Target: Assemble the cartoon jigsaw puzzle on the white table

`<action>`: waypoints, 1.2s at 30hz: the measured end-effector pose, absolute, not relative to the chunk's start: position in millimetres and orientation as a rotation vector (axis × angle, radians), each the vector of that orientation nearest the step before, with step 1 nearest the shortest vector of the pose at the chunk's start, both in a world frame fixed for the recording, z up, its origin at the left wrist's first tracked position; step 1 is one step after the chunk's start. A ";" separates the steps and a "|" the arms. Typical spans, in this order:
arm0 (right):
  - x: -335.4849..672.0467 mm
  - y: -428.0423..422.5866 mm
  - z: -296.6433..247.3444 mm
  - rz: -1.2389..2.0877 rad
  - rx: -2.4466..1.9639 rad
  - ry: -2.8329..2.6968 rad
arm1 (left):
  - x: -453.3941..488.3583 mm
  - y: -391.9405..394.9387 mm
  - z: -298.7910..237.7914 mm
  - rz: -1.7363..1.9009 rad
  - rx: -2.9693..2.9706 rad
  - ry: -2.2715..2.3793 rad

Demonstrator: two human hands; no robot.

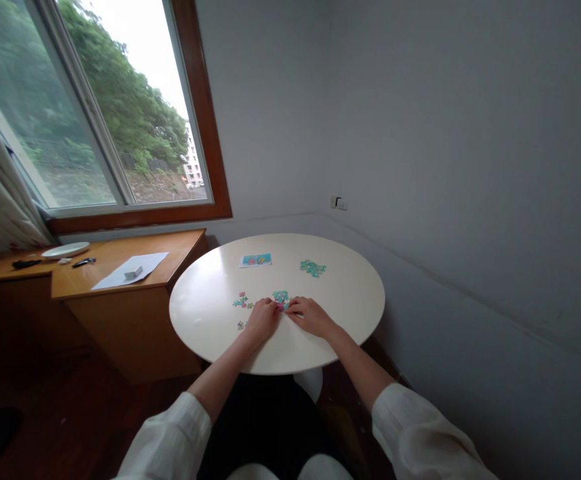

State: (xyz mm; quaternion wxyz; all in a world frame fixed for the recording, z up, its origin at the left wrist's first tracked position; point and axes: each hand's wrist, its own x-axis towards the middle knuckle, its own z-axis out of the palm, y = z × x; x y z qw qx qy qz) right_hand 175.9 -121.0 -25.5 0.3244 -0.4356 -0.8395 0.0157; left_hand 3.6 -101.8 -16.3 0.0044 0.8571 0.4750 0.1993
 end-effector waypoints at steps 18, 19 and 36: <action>176.5 -118.6 -28.3 0.025 -1.173 -2.206 | 3.5 -100.8 -8.4 0.642 2.533 1.563; 176.6 -118.7 -28.2 0.030 -1.173 -2.204 | 3.0 -100.7 -8.7 0.644 2.533 1.562; 176.1 -122.1 -25.3 0.044 -1.168 -2.204 | -3.6 -97.1 -8.1 0.689 2.518 1.531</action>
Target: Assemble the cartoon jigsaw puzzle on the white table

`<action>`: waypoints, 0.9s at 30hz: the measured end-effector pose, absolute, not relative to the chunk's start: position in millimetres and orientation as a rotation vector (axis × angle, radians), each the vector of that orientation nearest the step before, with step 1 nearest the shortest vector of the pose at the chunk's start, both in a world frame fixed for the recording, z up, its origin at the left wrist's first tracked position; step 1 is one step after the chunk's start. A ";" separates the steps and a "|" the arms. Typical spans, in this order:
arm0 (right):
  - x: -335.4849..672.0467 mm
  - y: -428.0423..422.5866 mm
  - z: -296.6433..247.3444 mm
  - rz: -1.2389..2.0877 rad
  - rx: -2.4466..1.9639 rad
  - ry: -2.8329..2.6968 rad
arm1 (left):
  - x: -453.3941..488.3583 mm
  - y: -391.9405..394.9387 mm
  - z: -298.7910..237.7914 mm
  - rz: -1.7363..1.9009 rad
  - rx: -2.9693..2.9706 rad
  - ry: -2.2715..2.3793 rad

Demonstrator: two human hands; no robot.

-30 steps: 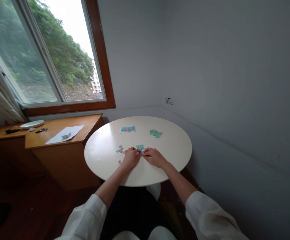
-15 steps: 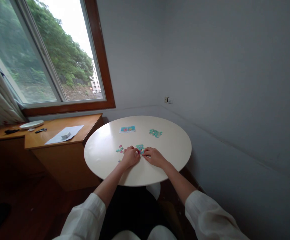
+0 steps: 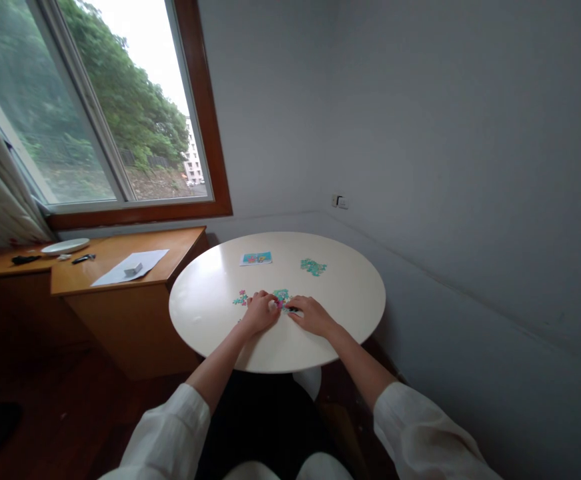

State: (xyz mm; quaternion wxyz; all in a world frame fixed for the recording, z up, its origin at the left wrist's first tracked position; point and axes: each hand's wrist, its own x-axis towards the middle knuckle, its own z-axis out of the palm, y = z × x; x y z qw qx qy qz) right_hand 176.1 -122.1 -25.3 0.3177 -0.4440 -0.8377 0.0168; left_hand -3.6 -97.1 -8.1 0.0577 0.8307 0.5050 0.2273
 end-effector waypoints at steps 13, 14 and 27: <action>160.5 -123.9 -15.1 -0.088 -1.292 -2.231 | -14.4 -80.7 -6.9 0.545 2.718 1.298; 156.9 -123.3 -13.6 -0.092 -1.311 -2.236 | -15.1 -79.2 -7.5 0.526 2.736 1.268; 145.3 -119.7 -17.7 -0.096 -1.475 -2.213 | -23.3 -74.5 -3.5 0.409 2.756 1.057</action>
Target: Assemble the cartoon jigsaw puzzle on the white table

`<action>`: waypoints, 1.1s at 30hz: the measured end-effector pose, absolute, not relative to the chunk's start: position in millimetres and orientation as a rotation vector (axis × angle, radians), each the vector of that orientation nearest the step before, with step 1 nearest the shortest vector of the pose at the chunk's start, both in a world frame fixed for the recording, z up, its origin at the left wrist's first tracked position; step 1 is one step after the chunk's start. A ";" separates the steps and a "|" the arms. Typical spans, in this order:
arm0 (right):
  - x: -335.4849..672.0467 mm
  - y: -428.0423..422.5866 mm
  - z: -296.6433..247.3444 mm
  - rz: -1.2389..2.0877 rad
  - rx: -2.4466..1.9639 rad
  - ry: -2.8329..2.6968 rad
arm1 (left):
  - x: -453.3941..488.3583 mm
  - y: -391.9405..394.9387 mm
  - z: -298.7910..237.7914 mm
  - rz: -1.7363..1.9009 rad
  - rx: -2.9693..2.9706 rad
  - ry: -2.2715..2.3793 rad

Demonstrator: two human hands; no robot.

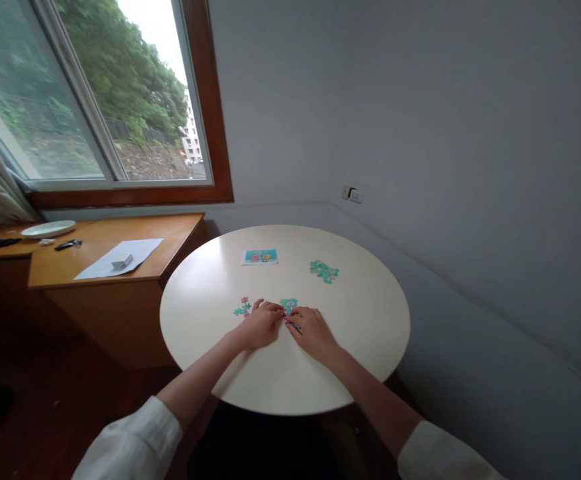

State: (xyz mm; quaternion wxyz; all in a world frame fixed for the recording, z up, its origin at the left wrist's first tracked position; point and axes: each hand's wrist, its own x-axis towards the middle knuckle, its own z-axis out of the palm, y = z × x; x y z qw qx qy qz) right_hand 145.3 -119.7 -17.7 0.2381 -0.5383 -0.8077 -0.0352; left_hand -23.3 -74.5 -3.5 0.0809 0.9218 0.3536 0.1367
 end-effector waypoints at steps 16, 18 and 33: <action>143.4 -81.8 31.3 -0.078 -1.552 -2.471 | -24.8 -69.7 2.7 0.405 2.784 0.957; 140.4 -75.8 34.5 -0.231 -1.641 -2.335 | -24.8 -68.3 2.1 0.426 2.772 0.942; 121.1 -79.2 24.3 -0.225 -1.814 -2.488 | -49.4 -63.7 2.8 0.691 2.525 1.173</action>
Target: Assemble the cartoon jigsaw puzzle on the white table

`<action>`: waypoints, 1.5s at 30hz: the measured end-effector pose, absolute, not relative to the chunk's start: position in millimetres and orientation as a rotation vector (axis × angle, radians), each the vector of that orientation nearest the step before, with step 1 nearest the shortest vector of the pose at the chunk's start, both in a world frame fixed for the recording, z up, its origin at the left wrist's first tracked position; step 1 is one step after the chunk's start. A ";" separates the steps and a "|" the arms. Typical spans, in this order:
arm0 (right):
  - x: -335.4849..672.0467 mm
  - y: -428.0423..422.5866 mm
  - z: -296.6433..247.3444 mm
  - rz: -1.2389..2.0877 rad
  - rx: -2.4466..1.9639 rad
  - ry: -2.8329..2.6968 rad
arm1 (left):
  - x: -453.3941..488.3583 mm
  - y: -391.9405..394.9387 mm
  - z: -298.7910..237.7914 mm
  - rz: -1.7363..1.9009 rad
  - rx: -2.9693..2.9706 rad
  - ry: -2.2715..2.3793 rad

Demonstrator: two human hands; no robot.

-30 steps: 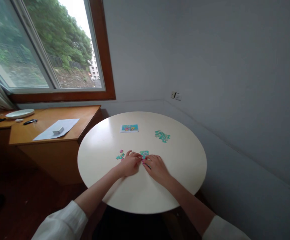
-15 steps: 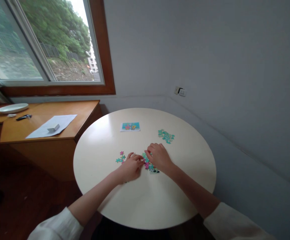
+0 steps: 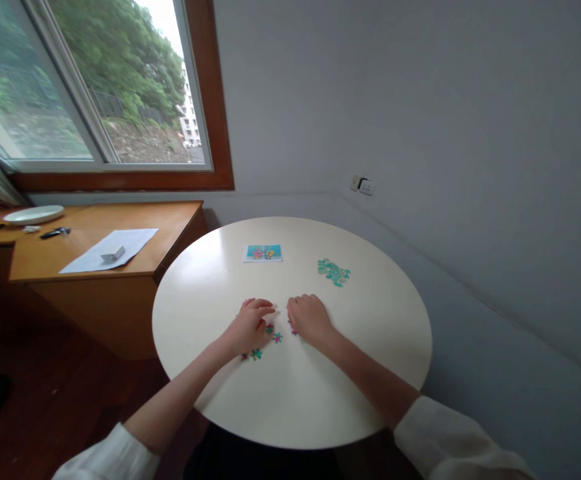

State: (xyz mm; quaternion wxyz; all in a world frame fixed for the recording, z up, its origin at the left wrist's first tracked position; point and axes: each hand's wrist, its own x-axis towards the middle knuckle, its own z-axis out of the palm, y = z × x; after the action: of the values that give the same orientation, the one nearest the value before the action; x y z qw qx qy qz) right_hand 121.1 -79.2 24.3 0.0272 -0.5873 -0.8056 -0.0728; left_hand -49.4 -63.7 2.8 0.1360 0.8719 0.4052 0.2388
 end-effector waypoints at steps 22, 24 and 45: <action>130.2 -82.1 -22.5 0.150 -1.800 -2.385 | -98.1 -81.9 -4.5 0.978 2.283 1.513; 129.0 -75.3 -23.9 0.144 -1.815 -2.378 | -96.7 -78.6 -6.9 0.959 2.286 1.528; 134.7 -82.3 -17.4 -0.147 -1.652 -1.988 | -62.8 -67.2 15.5 0.129 2.605 1.647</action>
State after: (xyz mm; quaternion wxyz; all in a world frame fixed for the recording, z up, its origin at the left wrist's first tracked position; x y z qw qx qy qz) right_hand 134.7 -82.3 -17.4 0.2729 -0.6138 -0.7388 -0.0547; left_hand -62.8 -67.2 15.5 0.0287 0.8442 0.5336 0.0418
